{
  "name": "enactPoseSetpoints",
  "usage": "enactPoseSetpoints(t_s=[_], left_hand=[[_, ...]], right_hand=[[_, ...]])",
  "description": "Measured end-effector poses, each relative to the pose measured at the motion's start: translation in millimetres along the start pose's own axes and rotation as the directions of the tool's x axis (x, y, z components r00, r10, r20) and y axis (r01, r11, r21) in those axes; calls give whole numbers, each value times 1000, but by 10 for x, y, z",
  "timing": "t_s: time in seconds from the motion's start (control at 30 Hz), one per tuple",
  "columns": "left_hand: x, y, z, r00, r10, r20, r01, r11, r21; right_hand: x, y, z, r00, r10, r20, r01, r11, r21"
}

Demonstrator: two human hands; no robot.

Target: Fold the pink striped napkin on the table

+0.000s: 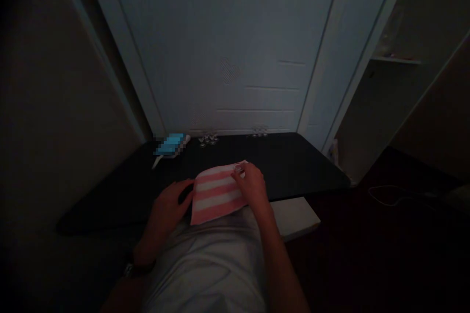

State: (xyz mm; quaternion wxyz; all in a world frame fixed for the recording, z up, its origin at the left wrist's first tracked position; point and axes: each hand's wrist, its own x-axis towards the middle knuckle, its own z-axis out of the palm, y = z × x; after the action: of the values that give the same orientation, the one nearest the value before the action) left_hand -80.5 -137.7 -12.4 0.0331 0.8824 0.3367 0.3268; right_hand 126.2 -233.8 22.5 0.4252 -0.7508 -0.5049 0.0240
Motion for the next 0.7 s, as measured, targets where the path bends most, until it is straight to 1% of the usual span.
enactPoseSetpoints(t_s=[0.1,0.2,0.27,0.37,0.47,0.57,0.63,0.7], left_hand=[[-4,-41,37,1000,21,6,-22,999,33],[-2,-58,62,999,31,8,-31,998,46],[3,-58,68,1000,25,11,-25,999,48],[14,-47,72,1000,8,20,-9,999,36],[30,-27,74,999,11,39,-12,999,30],[50,0,62,998,6,70,-10,998,61],[60,20,46,996,-5,88,-2,997,77],[64,37,31,995,-16,96,8,997,80]], right_hand=[[44,-213,198,993,-113,37,111,992,56],[78,-370,420,982,-161,96,154,986,70],[87,-423,531,974,-188,129,180,981,68],[84,-456,623,960,-226,164,220,974,54],[86,-471,656,955,-233,185,233,972,24],[100,-433,627,960,-204,193,209,978,-7],[113,-335,543,967,-174,188,179,984,-10],[124,-171,396,979,-127,157,131,991,-12]])
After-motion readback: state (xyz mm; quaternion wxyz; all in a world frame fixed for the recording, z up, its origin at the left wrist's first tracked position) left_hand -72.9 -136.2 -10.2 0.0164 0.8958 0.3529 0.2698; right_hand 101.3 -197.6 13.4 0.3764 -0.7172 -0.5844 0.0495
